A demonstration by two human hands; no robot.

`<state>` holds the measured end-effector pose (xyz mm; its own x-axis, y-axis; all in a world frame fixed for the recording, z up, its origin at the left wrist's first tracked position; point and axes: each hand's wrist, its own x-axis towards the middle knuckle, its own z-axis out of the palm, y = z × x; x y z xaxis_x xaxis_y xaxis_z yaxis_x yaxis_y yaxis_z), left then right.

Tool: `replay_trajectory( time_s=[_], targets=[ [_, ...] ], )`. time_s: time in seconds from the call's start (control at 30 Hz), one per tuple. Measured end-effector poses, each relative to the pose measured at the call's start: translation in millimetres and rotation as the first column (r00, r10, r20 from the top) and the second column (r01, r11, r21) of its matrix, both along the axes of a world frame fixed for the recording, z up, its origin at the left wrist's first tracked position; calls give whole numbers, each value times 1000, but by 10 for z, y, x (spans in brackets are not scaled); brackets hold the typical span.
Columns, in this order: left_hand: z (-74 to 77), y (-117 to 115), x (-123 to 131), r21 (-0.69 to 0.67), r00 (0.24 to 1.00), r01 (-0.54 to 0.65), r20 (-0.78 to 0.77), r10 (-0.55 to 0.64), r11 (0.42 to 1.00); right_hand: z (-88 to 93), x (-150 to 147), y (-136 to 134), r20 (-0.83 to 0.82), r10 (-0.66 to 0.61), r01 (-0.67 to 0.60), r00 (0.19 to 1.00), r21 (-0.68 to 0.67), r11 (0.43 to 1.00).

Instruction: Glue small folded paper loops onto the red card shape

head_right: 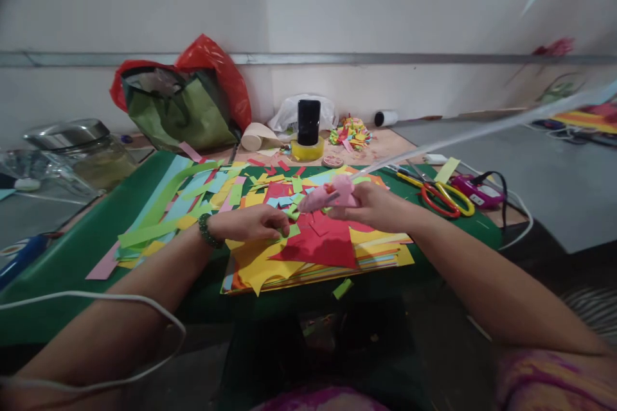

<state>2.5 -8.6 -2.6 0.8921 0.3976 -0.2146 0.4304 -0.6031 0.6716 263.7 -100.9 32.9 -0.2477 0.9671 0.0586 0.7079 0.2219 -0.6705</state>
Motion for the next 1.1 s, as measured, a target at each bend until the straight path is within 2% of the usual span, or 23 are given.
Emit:
replay_trajectory(
  time_s=[0.1, 0.23, 0.33, 0.4, 0.5, 0.57, 0.67, 0.77, 0.83, 0.9, 0.93, 1.0, 1.03, 1.1],
  targets=[
    [78, 8, -45, -51, 998, -17, 63, 20, 999, -21, 75, 114, -152, -155, 171, 976, 98, 980],
    [216, 31, -140, -226, 983, -131, 93, 155, 965, -149, 230, 401, -242, -409, 457, 880, 199, 867],
    [292, 35, -184, -312, 943, -220, 175, 283, 924, -269, 373, 623, -105, -543, 552, 833, 230, 801],
    [319, 25, -187, -373, 885, -277, 260, 387, 885, -341, 443, 741, 48, -602, 582, 797, 203, 787],
    [329, 11, -169, -477, 753, -357, 362, 550, 803, -439, 492, 868, 268, -602, 595, 752, 117, 795],
    [324, 12, -155, -549, 655, -392, 397, 643, 738, -495, 511, 919, 358, -571, 591, 739, 64, 804],
    [313, 24, -141, -654, 546, -391, 402, 735, 648, -522, 563, 926, 388, -510, 537, 768, 44, 842],
    [304, 28, -129, -718, 484, -362, 401, 778, 595, -423, 611, 810, 413, -427, 448, 804, 51, 893],
    [299, 22, -117, -741, 462, -345, 401, 791, 577, -297, 580, 661, 494, -432, 460, 754, 72, 885],
    [294, 9, -101, -750, 462, -333, 398, 793, 571, -165, 456, 486, 548, -471, 459, 691, 170, 872],
    [292, 1, -91, -753, 467, -329, 396, 791, 571, -113, 357, 404, 519, -473, 394, 712, 262, 881],
    [286, -19, -71, -755, 481, -318, 392, 784, 573, -51, 103, 287, 399, -341, 156, 851, 428, 890],
    [283, -29, -61, -758, 489, -313, 389, 781, 573, -44, -37, 261, 348, -224, 26, 910, 492, 870],
    [274, -46, -46, -763, 503, -306, 378, 777, 569, -66, -300, 283, 310, 14, -201, 951, 582, 788]
  ],
)
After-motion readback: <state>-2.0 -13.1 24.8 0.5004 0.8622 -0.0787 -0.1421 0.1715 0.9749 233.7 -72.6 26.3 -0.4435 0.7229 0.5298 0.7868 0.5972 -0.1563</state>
